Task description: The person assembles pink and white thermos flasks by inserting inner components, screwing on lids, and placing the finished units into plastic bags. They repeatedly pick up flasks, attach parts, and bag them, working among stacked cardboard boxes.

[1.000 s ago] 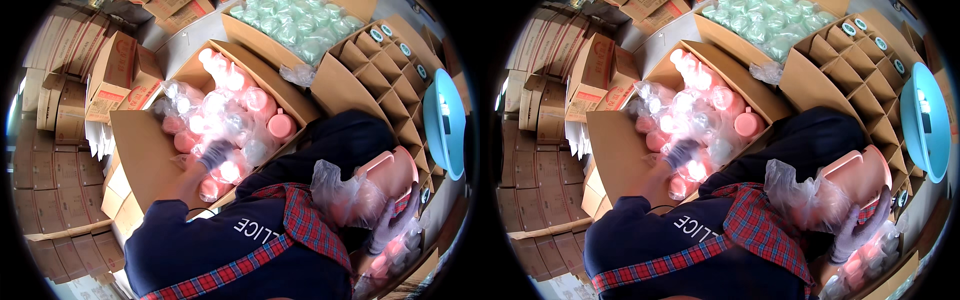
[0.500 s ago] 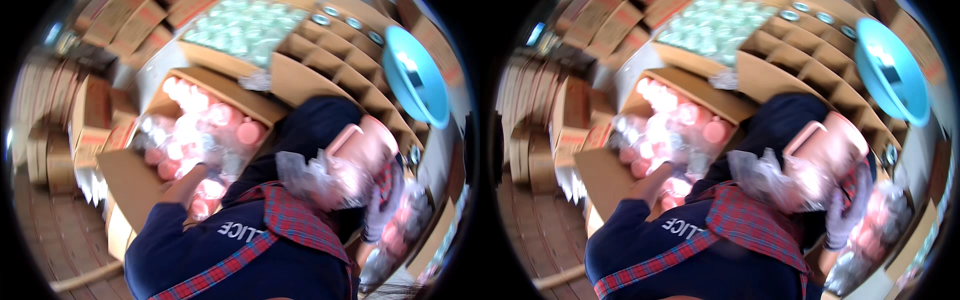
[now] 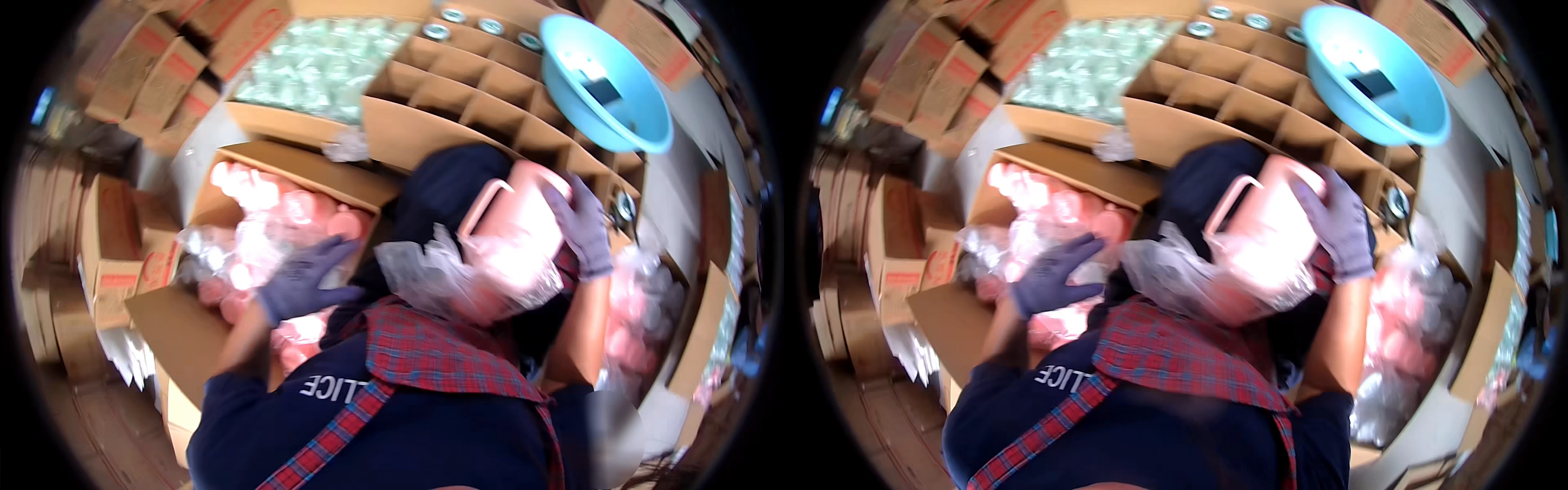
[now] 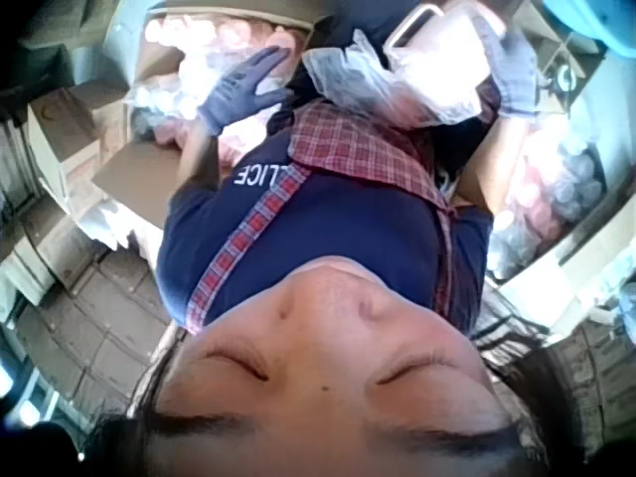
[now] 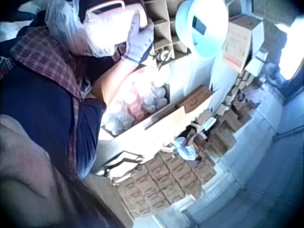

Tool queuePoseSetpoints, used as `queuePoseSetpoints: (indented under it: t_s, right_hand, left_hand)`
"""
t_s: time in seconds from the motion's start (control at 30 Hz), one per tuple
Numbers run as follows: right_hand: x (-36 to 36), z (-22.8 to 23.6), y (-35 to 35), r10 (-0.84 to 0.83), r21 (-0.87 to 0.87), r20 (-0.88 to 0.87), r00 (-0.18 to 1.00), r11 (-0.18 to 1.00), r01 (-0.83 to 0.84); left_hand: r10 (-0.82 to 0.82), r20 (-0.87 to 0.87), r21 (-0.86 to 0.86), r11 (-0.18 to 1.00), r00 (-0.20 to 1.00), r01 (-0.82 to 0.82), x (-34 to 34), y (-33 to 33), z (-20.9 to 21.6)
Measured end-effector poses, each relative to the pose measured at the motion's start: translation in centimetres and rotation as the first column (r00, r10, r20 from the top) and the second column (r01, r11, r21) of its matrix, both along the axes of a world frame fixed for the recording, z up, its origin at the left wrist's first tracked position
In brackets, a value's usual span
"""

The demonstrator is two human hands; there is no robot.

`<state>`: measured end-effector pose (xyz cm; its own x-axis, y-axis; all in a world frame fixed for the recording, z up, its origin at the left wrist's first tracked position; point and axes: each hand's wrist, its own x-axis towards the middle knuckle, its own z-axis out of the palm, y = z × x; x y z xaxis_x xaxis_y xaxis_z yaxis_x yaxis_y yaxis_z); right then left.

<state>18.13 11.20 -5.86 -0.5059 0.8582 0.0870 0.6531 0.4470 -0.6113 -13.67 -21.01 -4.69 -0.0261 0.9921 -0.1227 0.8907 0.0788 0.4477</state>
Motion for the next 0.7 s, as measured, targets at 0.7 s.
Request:
queuePoseSetpoints:
  t_s: [0.7]
  right_hand:
    - [6.5,0.4,-1.5,-0.44,-0.216,-0.548,0.711,0.896,0.388]
  left_hand:
    - [-0.151,-0.337,-0.733,0.662,0.929,-0.158,-7.4,-14.0,-18.9]
